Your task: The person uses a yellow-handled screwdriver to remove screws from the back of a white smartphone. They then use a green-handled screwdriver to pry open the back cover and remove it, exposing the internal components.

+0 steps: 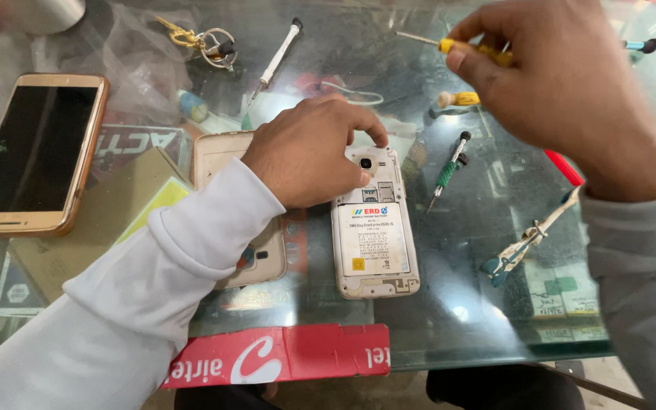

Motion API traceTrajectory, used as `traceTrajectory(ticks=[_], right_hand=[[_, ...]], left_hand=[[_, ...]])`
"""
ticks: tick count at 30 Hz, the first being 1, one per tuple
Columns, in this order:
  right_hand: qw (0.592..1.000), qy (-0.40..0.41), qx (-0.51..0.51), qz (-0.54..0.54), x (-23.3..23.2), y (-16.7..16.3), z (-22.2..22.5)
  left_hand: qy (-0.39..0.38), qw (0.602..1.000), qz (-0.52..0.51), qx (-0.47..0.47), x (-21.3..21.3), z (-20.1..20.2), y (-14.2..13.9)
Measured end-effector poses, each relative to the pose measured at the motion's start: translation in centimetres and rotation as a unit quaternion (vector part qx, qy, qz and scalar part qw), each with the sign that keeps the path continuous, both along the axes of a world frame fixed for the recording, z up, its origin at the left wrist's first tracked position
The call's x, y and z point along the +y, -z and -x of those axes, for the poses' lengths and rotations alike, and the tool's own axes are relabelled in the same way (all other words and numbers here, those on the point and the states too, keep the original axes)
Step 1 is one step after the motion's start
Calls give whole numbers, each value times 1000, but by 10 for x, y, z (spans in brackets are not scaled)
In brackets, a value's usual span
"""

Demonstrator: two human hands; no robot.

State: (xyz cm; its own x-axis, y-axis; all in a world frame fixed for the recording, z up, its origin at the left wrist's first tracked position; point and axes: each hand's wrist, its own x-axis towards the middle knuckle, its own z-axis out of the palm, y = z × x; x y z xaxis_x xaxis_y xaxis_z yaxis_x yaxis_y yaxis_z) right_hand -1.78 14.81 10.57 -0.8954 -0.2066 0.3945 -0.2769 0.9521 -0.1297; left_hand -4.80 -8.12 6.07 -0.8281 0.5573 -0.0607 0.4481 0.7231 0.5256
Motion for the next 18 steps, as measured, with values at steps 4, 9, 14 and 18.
traceTrajectory(ticks=[4, 9, 14, 18], right_hand=[[988, 37, -70, 134, 4, 29, -2], [984, 21, -63, 168, 28, 39, 6], [981, 38, -96, 167, 30, 48, 8], [981, 35, -104, 157, 30, 47, 8]], left_hand=[[-4, 1000, 10, 0, 3, 1, 0], [35, 997, -25, 64, 6, 2, 6], [22, 989, -42, 137, 18, -6, 17], [27, 974, -47, 220, 30, -10, 21]])
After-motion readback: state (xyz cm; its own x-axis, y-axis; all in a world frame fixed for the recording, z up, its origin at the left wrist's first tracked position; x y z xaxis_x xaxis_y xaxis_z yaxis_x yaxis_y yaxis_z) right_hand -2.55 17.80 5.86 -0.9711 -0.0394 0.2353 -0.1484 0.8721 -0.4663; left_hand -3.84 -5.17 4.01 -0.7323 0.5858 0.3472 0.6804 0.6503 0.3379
